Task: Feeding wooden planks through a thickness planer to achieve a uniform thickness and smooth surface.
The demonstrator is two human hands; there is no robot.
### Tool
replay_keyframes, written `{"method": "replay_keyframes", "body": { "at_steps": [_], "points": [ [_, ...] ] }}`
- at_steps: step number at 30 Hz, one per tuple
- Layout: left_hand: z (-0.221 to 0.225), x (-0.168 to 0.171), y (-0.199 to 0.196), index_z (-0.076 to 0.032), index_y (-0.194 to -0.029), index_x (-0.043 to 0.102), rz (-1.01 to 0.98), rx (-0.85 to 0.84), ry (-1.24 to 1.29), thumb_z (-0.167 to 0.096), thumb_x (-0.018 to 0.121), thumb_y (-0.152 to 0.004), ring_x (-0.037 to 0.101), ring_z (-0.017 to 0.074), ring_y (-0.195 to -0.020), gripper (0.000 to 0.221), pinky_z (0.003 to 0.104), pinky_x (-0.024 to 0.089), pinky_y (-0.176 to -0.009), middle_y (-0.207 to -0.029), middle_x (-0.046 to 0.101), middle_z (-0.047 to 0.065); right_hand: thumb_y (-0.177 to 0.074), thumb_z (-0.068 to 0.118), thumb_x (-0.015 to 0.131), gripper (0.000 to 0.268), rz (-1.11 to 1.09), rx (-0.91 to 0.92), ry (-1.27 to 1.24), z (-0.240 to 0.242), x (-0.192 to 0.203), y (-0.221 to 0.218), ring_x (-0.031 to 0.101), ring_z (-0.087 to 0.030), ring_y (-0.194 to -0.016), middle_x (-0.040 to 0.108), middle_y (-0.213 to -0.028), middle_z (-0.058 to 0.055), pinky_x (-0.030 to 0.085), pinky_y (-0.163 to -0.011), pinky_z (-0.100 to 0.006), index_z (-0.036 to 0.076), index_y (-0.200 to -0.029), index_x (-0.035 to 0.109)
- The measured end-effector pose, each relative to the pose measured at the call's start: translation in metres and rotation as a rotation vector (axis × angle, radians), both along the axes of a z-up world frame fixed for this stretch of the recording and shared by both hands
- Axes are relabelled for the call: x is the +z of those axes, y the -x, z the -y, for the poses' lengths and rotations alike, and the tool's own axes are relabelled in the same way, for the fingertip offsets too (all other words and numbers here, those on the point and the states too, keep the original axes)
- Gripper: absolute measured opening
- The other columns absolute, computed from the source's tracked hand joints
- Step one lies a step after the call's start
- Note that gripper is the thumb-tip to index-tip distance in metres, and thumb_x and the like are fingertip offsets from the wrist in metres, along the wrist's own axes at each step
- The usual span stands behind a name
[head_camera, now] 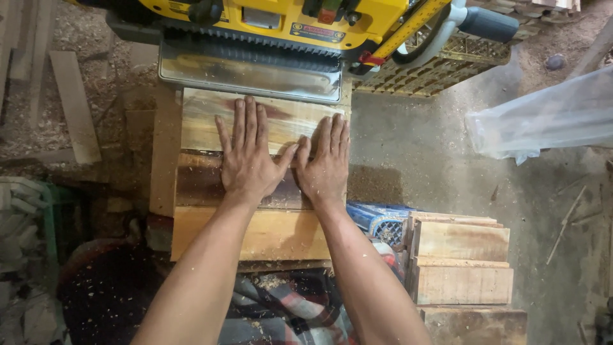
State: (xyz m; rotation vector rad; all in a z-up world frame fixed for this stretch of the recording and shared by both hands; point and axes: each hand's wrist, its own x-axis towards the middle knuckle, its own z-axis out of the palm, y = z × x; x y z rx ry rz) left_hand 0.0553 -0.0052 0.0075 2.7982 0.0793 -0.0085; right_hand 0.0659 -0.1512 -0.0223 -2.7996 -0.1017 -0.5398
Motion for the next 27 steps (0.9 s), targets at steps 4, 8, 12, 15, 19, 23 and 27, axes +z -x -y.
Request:
{"method": "replay_keyframes", "body": {
  "at_steps": [4, 8, 12, 15, 19, 23, 27],
  "points": [
    [0.0, -0.003, 0.0, -0.003, -0.163, 0.027, 0.019, 0.004, 0.004, -0.077, 0.029, -0.099, 0.003, 0.0304, -0.161, 0.098, 0.062, -0.009, -0.125, -0.173, 0.012, 0.017, -0.099, 0.041, 0.054, 0.062, 0.0, -0.01, 0.005, -0.001, 0.001, -0.001, 0.041, -0.038, -0.148, 0.048, -0.156, -0.022, 0.035, -0.121, -0.046, 0.003, -0.149, 0.053],
    [0.001, -0.004, 0.001, -0.003, -0.163, 0.03, 0.047, 0.007, -0.006, -0.077, 0.03, -0.099, 0.006, 0.031, -0.161, 0.097, 0.062, -0.008, -0.125, -0.173, 0.016, 0.018, -0.099, 0.038, 0.055, 0.061, 0.001, 0.007, -0.005, 0.0, 0.003, -0.001, 0.042, -0.039, -0.147, 0.05, -0.154, -0.024, 0.034, -0.122, -0.046, 0.001, -0.148, 0.054],
    [0.0, -0.009, 0.001, -0.002, -0.162, 0.032, 0.105, 0.007, 0.0, -0.073, 0.034, -0.101, 0.007, 0.0318, -0.16, 0.095, 0.062, -0.007, -0.125, -0.173, 0.017, 0.019, -0.1, 0.041, 0.053, 0.062, -0.019, 0.007, -0.005, -0.001, 0.003, -0.002, 0.04, -0.039, -0.148, 0.048, -0.155, -0.024, 0.032, -0.123, -0.045, 0.0, -0.148, 0.054],
    [0.0, -0.01, 0.0, -0.003, -0.161, 0.033, 0.11, 0.013, 0.017, -0.075, 0.029, -0.102, 0.008, 0.0307, -0.16, 0.094, 0.062, -0.007, -0.125, -0.172, 0.019, 0.018, -0.101, 0.043, 0.049, 0.064, -0.059, 0.006, -0.017, 0.0, 0.007, -0.001, 0.038, -0.039, -0.15, 0.046, -0.156, -0.024, 0.031, -0.124, -0.045, 0.001, -0.149, 0.053],
    [0.001, -0.01, 0.001, -0.004, -0.161, 0.036, 0.096, 0.027, -0.042, -0.062, 0.022, -0.108, 0.011, 0.029, -0.16, 0.079, 0.06, -0.006, -0.125, -0.172, 0.023, 0.017, -0.102, 0.041, 0.049, 0.063, -0.061, 0.012, -0.004, 0.0, 0.008, 0.0, 0.038, -0.039, -0.149, 0.046, -0.156, -0.025, 0.031, -0.124, -0.045, 0.0, -0.149, 0.052],
    [0.001, -0.012, 0.001, -0.004, -0.162, 0.035, 0.108, 0.025, -0.037, -0.058, 0.024, -0.11, 0.009, 0.0286, -0.161, 0.076, 0.06, -0.007, -0.125, -0.173, 0.021, 0.017, -0.102, 0.042, 0.047, 0.063, -0.075, 0.015, -0.008, 0.0, 0.01, 0.0, 0.038, -0.04, -0.149, 0.046, -0.156, -0.026, 0.03, -0.124, -0.046, 0.0, -0.149, 0.052],
    [0.001, -0.012, 0.0, -0.004, -0.162, 0.035, 0.101, 0.03, -0.013, -0.059, 0.024, -0.109, 0.009, 0.0286, -0.16, 0.077, 0.06, -0.008, -0.125, -0.172, 0.021, 0.017, -0.102, 0.043, 0.046, 0.064, -0.089, 0.015, -0.016, 0.0, 0.01, 0.0, 0.038, -0.04, -0.149, 0.045, -0.157, -0.025, 0.03, -0.124, -0.045, 0.0, -0.15, 0.052]
  ]
}}
